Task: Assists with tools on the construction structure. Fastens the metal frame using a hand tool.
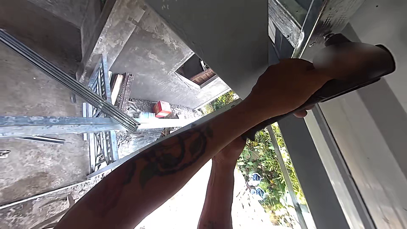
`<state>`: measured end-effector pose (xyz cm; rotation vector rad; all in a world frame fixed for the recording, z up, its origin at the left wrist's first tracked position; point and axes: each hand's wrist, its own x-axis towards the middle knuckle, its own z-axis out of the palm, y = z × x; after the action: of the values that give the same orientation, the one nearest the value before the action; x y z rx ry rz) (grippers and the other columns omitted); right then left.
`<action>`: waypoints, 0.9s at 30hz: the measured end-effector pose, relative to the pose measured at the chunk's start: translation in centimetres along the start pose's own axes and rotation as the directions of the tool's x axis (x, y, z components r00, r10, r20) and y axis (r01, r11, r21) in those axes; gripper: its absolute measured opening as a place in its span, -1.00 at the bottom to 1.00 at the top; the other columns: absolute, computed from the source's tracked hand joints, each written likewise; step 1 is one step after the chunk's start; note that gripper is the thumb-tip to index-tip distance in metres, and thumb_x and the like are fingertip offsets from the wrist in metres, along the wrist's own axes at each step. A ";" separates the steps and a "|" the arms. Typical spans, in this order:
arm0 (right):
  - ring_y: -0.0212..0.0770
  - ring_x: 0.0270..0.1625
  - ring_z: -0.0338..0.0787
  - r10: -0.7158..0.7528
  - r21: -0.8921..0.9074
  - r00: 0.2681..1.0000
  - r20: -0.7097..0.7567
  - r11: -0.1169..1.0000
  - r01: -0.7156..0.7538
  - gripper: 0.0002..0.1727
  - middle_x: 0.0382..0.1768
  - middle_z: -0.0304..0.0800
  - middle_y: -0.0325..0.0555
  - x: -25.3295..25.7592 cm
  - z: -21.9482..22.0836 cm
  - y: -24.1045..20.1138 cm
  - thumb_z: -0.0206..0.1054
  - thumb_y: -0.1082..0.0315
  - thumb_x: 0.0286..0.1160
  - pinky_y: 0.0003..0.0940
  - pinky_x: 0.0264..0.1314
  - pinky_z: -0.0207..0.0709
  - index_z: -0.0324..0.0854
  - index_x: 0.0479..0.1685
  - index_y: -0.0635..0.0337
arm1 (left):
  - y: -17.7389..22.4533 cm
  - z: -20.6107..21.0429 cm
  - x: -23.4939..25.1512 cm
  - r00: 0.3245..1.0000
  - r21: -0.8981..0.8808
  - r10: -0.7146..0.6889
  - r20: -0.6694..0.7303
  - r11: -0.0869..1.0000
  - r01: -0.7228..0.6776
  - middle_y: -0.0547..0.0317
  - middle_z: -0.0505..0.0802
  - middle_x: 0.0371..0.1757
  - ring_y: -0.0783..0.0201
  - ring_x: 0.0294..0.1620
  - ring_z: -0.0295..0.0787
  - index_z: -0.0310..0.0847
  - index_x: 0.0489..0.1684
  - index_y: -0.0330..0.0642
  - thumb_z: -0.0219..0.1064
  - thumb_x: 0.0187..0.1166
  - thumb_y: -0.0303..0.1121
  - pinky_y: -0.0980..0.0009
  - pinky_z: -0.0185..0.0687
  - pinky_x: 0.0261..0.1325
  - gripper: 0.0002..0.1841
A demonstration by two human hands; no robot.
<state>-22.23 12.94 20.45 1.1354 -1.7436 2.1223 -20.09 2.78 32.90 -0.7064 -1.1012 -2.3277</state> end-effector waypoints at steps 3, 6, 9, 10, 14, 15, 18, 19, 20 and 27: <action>-0.45 -0.37 0.79 -0.015 -0.314 0.999 -0.030 0.949 0.005 -0.76 -0.46 0.76 -0.30 -0.2 -0.5 -2.1 0.51 0.42 0.09 -0.46 -0.29 0.73 0.63 -0.23 0.12 | 0.1 0.2 0.3 1.000 -0.006 -0.006 0.002 1.000 0.006 -0.06 0.76 -0.56 0.19 -0.63 0.76 0.66 -0.33 -0.42 0.12 0.81 0.02 0.30 0.77 -0.56 -0.42; -0.37 -0.53 0.78 0.094 -0.507 0.983 0.156 0.862 -0.002 -0.88 -0.58 0.76 -0.26 -1.8 -4.7 -8.5 0.49 0.30 0.34 -0.43 -0.45 0.75 0.73 -0.36 0.15 | 0.4 -0.1 0.2 1.000 0.124 -0.017 -0.013 0.992 0.018 -0.01 0.75 -0.52 0.22 -0.61 0.68 0.70 -0.30 -0.36 0.11 0.80 0.07 0.31 0.62 -0.57 -0.42; -0.34 -0.52 0.71 0.027 0.169 0.843 0.537 0.976 -0.138 -0.73 -0.49 0.72 -0.23 -2.8 -9.3 -11.3 0.33 0.09 0.61 -0.42 -0.45 0.61 0.69 -0.07 0.11 | 1.1 -0.3 0.0 0.998 0.135 -0.065 0.011 0.989 0.063 0.01 0.80 -0.55 0.26 -0.64 0.77 0.70 -0.27 -0.36 0.08 0.80 0.08 0.36 0.71 -0.62 -0.41; -0.28 -0.41 0.74 0.033 0.179 0.866 0.499 0.974 -0.141 -0.70 -0.38 0.75 -0.20 -2.7 -8.9 -10.8 0.38 0.08 0.54 -0.38 -0.34 0.64 0.69 0.00 0.10 | 1.0 -0.3 0.1 0.998 0.130 -0.060 0.019 0.990 0.057 0.00 0.79 -0.57 0.25 -0.64 0.77 0.69 -0.30 -0.37 0.07 0.81 0.08 0.35 0.71 -0.61 -0.40; -0.21 0.22 0.81 0.223 -0.238 0.964 0.147 0.954 -0.185 -0.48 0.18 0.81 -0.10 -1.5 -3.5 -6.0 0.49 0.26 0.37 -0.20 0.34 0.72 0.56 0.35 0.20 | 0.4 -0.6 0.4 1.000 0.243 0.020 -0.007 0.970 -0.018 0.02 0.75 -0.49 0.20 -0.49 0.69 0.72 -0.37 -0.29 0.08 0.79 0.14 0.21 0.62 -0.43 -0.38; -0.19 0.23 0.81 0.251 -0.136 0.959 0.132 0.963 -0.234 -0.53 0.15 0.83 -0.04 -1.4 -2.6 -4.9 0.48 0.31 0.38 -0.19 0.37 0.69 0.61 0.29 0.23 | 0.2 -0.6 0.4 0.999 0.238 0.030 -0.017 0.971 -0.025 0.03 0.75 -0.48 0.20 -0.48 0.69 0.74 -0.37 -0.28 0.10 0.78 0.14 0.21 0.63 -0.42 -0.39; -0.29 -0.08 0.88 0.169 0.032 0.982 0.086 0.985 -0.172 -0.82 -0.21 0.89 -0.07 -1.2 -0.9 -2.8 0.35 0.47 0.28 -0.31 0.07 0.77 0.76 -0.15 0.21 | 0.0 -0.5 0.6 0.999 0.219 0.038 -0.018 0.975 -0.033 0.05 0.71 -0.53 0.23 -0.57 0.62 0.72 -0.40 -0.28 0.10 0.79 0.12 0.26 0.57 -0.50 -0.40; -0.39 -0.23 0.85 0.115 0.028 0.991 0.066 0.993 -0.117 -0.87 -0.35 0.86 -0.18 -1.0 -0.7 -2.1 0.35 0.48 0.25 -0.40 -0.08 0.75 0.76 -0.27 0.14 | 0.0 -0.5 0.6 0.999 0.205 0.035 -0.009 0.978 -0.032 0.04 0.72 -0.55 0.23 -0.58 0.62 0.72 -0.40 -0.30 0.09 0.80 0.11 0.27 0.58 -0.50 -0.39; -0.44 -0.34 0.82 0.069 0.025 0.996 0.049 0.997 -0.070 -0.90 -0.44 0.83 -0.25 -0.7 -0.5 -1.4 0.38 0.46 0.22 -0.45 -0.21 0.74 0.75 -0.34 0.08 | 0.0 -0.5 0.6 1.000 0.179 0.029 0.003 0.983 -0.029 0.01 0.76 -0.54 0.22 -0.58 0.68 0.72 -0.38 -0.32 0.09 0.81 0.10 0.26 0.64 -0.50 -0.39; -0.49 -0.39 0.78 -0.067 -0.216 0.996 -0.051 0.975 0.054 -0.73 -0.46 0.77 -0.34 -0.5 0.8 -1.1 0.42 0.53 0.08 -0.49 -0.36 0.72 0.59 -0.21 0.07 | 0.3 0.3 -0.3 0.999 -0.027 -0.049 0.004 0.998 0.049 -0.07 0.81 -0.48 0.16 -0.58 0.82 0.68 -0.22 -0.41 0.09 0.81 0.09 0.26 0.82 -0.51 -0.40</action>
<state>-20.92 12.74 20.94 1.0438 -1.8339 1.8595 -19.66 2.86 33.04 -0.7013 -1.1020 -2.3873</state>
